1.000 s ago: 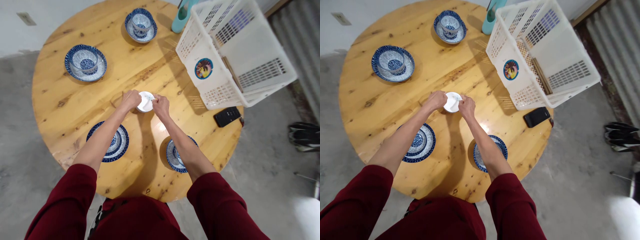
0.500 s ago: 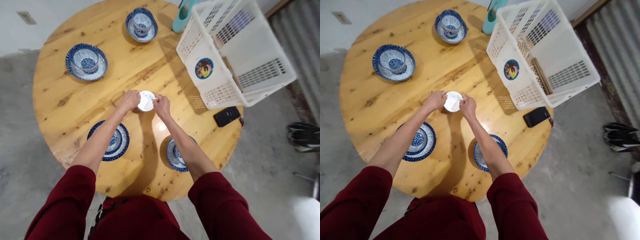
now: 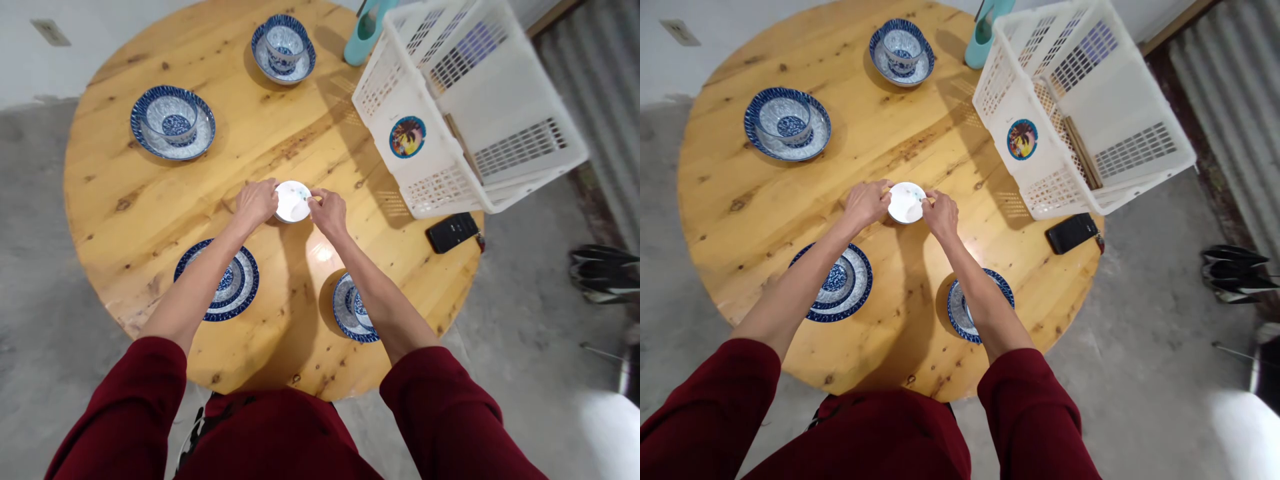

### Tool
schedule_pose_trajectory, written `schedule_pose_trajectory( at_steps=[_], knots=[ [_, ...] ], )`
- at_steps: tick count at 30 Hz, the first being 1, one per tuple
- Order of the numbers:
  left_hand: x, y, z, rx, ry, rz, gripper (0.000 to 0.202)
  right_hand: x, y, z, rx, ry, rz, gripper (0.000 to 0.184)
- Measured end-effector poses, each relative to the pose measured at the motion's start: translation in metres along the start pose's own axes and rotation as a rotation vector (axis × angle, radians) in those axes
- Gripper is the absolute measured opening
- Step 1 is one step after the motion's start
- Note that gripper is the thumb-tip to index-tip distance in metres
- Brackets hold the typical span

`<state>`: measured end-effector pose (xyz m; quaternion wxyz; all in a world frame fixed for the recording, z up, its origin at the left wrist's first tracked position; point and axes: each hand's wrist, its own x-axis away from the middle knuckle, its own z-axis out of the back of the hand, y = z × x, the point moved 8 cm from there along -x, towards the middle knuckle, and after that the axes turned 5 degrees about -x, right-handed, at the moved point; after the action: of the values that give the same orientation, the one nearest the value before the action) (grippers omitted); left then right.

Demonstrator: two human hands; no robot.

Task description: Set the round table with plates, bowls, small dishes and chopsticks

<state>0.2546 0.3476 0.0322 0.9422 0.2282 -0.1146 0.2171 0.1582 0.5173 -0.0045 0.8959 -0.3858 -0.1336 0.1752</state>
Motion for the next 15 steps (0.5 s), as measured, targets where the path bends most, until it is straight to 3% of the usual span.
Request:
schedule_pose_trajectory(
  at_steps=[9,15],
  knots=[
    [0.002,0.002,-0.005,0.009,0.021,0.028,0.052,0.008,-0.006,0.002,0.097,0.077,-0.057,0.019],
    [0.01,0.01,0.022,0.146,0.145,0.001,0.048,0.011,-0.003,0.005,-0.207,0.146,-0.081,0.018]
  ],
)
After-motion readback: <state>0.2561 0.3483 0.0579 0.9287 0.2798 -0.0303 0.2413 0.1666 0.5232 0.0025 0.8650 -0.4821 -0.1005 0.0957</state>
